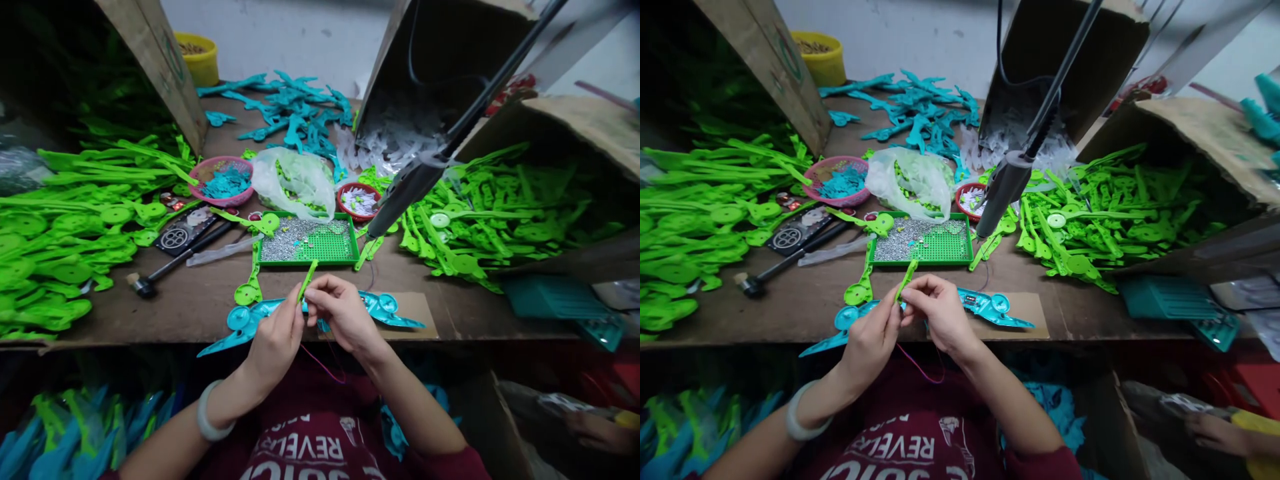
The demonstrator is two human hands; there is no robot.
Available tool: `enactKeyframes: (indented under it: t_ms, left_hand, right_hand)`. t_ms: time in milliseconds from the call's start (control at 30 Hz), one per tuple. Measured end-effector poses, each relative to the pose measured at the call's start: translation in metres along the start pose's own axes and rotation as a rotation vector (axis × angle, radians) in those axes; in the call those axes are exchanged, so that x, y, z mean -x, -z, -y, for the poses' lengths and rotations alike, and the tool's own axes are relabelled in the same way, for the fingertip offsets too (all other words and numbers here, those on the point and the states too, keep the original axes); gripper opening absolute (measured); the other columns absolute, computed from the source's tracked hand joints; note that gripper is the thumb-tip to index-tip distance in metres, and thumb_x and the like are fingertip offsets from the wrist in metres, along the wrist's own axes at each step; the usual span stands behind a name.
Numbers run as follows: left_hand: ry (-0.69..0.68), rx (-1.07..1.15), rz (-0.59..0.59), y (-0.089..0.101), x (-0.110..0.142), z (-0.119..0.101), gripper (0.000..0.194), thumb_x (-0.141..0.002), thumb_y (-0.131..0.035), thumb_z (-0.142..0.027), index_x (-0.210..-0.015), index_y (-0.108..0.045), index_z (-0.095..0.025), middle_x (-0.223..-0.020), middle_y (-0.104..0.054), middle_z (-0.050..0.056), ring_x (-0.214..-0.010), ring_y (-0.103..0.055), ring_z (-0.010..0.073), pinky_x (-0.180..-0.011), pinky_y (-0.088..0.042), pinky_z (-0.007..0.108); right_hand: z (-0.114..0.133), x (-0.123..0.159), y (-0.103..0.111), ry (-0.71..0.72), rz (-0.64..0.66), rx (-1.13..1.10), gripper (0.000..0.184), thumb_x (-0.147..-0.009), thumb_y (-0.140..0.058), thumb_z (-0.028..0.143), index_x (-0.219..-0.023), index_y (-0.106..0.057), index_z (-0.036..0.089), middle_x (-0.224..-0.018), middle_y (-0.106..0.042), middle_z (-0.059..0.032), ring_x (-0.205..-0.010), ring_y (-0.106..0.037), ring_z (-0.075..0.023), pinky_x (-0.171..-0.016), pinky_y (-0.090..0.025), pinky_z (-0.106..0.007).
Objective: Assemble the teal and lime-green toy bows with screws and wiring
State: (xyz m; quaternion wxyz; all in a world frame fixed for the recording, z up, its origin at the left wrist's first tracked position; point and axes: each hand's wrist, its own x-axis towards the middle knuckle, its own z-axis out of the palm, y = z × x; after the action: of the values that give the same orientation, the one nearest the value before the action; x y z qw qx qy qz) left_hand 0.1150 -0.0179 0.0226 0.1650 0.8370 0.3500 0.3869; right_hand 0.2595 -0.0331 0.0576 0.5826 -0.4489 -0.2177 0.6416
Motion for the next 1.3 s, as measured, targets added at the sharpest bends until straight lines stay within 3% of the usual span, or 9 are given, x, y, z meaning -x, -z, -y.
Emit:
enactKeyframes:
  t_ms: [100,267,433,600,700,833,933,1100,1300]
  left_hand:
    - [0.024,-0.01,-0.008,-0.002,0.002,0.002,0.04,-0.103,-0.042,-0.018,-0.14,-0.054,-0.01,-0.117,-0.075,0.015,-0.091,-0.076,0.0203,-0.077,-0.061,0.027]
    - [0.035,0.009,-0.024,0.002,0.0,-0.001,0.038,-0.104,-0.04,-0.018,-0.138,-0.055,-0.01,-0.116,-0.075,0.016,-0.097,-0.076,0.0197,-0.082,-0.061,0.026]
    - [0.072,0.03,-0.021,0.005,0.0,-0.001,0.037,-0.104,-0.041,-0.019,-0.137,-0.057,-0.01,-0.116,-0.075,0.016,-0.093,-0.076,0.0191,-0.08,-0.061,0.026]
    - [0.028,0.002,-0.06,0.006,0.003,0.0,0.039,-0.103,-0.043,-0.016,-0.139,-0.054,-0.008,-0.12,-0.073,0.017,-0.1,-0.075,0.0197,-0.085,-0.06,0.027]
    - [0.006,-0.005,-0.065,0.007,0.004,-0.003,0.039,-0.103,-0.043,-0.015,-0.14,-0.054,-0.008,-0.119,-0.073,0.017,-0.102,-0.074,0.02,-0.086,-0.061,0.027]
    - [0.054,0.058,-0.038,0.01,0.005,-0.005,0.038,-0.102,-0.042,-0.015,-0.135,-0.059,-0.009,-0.106,-0.077,0.013,-0.098,-0.075,0.02,-0.084,-0.061,0.027]
    - [0.158,0.17,0.016,0.012,0.008,-0.005,0.037,-0.103,-0.042,-0.017,-0.134,-0.06,-0.008,-0.101,-0.077,0.011,-0.091,-0.075,0.0185,-0.082,-0.06,0.026]
    - [0.285,0.327,0.061,0.01,0.014,-0.004,0.038,-0.104,-0.04,-0.021,-0.134,-0.058,-0.006,-0.079,-0.073,0.005,-0.067,-0.069,0.0129,-0.062,-0.054,0.022]
    - [0.475,0.662,0.169,0.01,0.01,-0.01,0.04,-0.107,-0.035,-0.03,-0.131,-0.058,-0.009,-0.046,-0.043,-0.011,-0.033,-0.041,0.0065,-0.037,-0.036,0.018]
  right_hand:
    - [-0.004,0.001,-0.001,0.036,-0.023,0.027,0.025,-0.068,-0.083,0.032,-0.079,-0.069,0.015,-0.055,-0.065,0.0029,-0.049,-0.061,-0.0088,-0.05,-0.059,-0.02]
    - [-0.01,0.004,-0.003,0.235,-0.1,0.186,0.021,-0.076,-0.08,0.034,-0.081,-0.066,0.019,-0.062,-0.065,0.004,-0.053,-0.065,-0.0107,-0.051,-0.061,-0.023]
    - [-0.01,0.008,-0.002,0.254,-0.053,0.284,0.02,-0.077,-0.08,0.035,-0.086,-0.071,0.02,-0.073,-0.071,0.0011,-0.062,-0.07,-0.0133,-0.061,-0.065,-0.028]
    - [-0.012,0.011,0.0,0.316,-0.05,0.446,0.013,-0.086,-0.071,0.032,-0.09,-0.069,0.02,-0.076,-0.07,0.0003,-0.061,-0.069,-0.0131,-0.06,-0.062,-0.027]
    - [-0.016,0.011,0.002,0.458,-0.063,0.671,0.011,-0.092,-0.064,0.03,-0.092,-0.068,0.02,-0.081,-0.071,-0.0016,-0.065,-0.068,-0.0127,-0.062,-0.058,-0.026]
    - [-0.023,0.007,0.006,0.749,-0.053,0.89,0.01,-0.096,-0.059,0.024,-0.092,-0.067,0.02,-0.084,-0.07,-0.0037,-0.076,-0.066,-0.0145,-0.071,-0.054,-0.029]
    - [-0.027,0.003,0.01,0.864,-0.019,0.845,0.006,-0.094,-0.062,0.02,-0.093,-0.068,0.02,-0.084,-0.071,-0.003,-0.079,-0.067,-0.0147,-0.074,-0.054,-0.029]
    - [-0.027,0.001,0.016,0.879,0.07,0.797,0.014,-0.092,-0.065,0.012,-0.1,-0.071,0.02,-0.092,-0.074,-0.0036,-0.085,-0.07,-0.0136,-0.078,-0.054,-0.027]
    - [-0.025,-0.003,0.019,0.915,0.075,0.786,0.01,-0.089,-0.067,0.011,-0.092,-0.069,0.02,-0.082,-0.071,-0.0014,-0.077,-0.067,-0.0123,-0.071,-0.054,-0.025]
